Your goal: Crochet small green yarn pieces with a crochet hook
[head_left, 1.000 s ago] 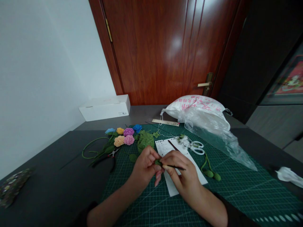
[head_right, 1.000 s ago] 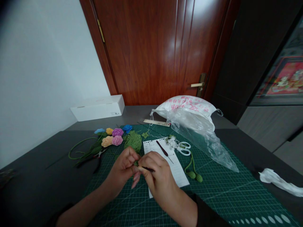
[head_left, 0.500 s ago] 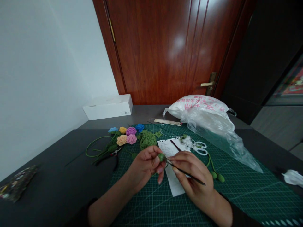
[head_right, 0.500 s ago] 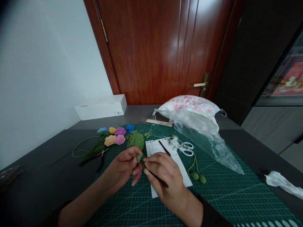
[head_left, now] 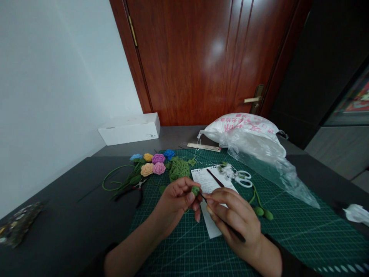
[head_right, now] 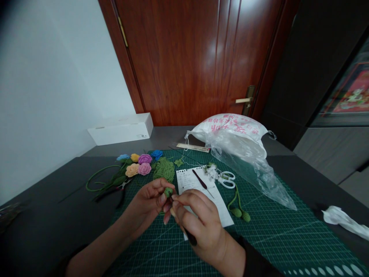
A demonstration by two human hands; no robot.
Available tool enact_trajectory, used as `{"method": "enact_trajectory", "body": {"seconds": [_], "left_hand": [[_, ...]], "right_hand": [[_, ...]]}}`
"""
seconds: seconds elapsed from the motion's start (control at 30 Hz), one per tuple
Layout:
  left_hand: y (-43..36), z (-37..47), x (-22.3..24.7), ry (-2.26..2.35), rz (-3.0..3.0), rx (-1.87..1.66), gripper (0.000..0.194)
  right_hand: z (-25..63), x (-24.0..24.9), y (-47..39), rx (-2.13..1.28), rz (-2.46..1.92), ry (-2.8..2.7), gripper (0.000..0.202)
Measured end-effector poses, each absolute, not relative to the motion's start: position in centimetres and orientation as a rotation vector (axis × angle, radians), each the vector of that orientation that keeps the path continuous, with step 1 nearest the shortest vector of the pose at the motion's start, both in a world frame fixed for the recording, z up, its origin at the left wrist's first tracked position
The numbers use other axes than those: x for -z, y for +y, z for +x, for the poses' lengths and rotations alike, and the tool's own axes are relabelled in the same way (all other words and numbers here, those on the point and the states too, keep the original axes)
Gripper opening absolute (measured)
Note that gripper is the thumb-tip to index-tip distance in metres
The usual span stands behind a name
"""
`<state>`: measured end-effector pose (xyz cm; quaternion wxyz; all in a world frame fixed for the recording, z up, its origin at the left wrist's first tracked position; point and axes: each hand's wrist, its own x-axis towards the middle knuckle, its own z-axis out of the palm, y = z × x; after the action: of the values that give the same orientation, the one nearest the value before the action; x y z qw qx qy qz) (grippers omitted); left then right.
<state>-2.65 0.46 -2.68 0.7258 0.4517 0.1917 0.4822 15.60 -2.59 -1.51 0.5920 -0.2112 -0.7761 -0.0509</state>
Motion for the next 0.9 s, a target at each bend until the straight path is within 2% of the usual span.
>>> {"method": "enact_trajectory", "body": {"seconds": [0.27,0.63,0.9], "left_hand": [[0.3,-2.5,2.6,0.461,1.033,-1.105,0.022],[0.6,-2.7,3.7,0.568,1.129,-1.216,0.013],[0.6,-2.6,2.2,0.581,1.166,-1.234,0.018]], "right_hand": [[15.3,2.2,-2.6,0.089,-0.478,-1.868,0.018],[14.5,2.9,-1.1,-0.354,-0.622,-1.759,0.014],[15.4,2.0,-2.4,-0.098,-0.555,-1.723,0.021]]}}
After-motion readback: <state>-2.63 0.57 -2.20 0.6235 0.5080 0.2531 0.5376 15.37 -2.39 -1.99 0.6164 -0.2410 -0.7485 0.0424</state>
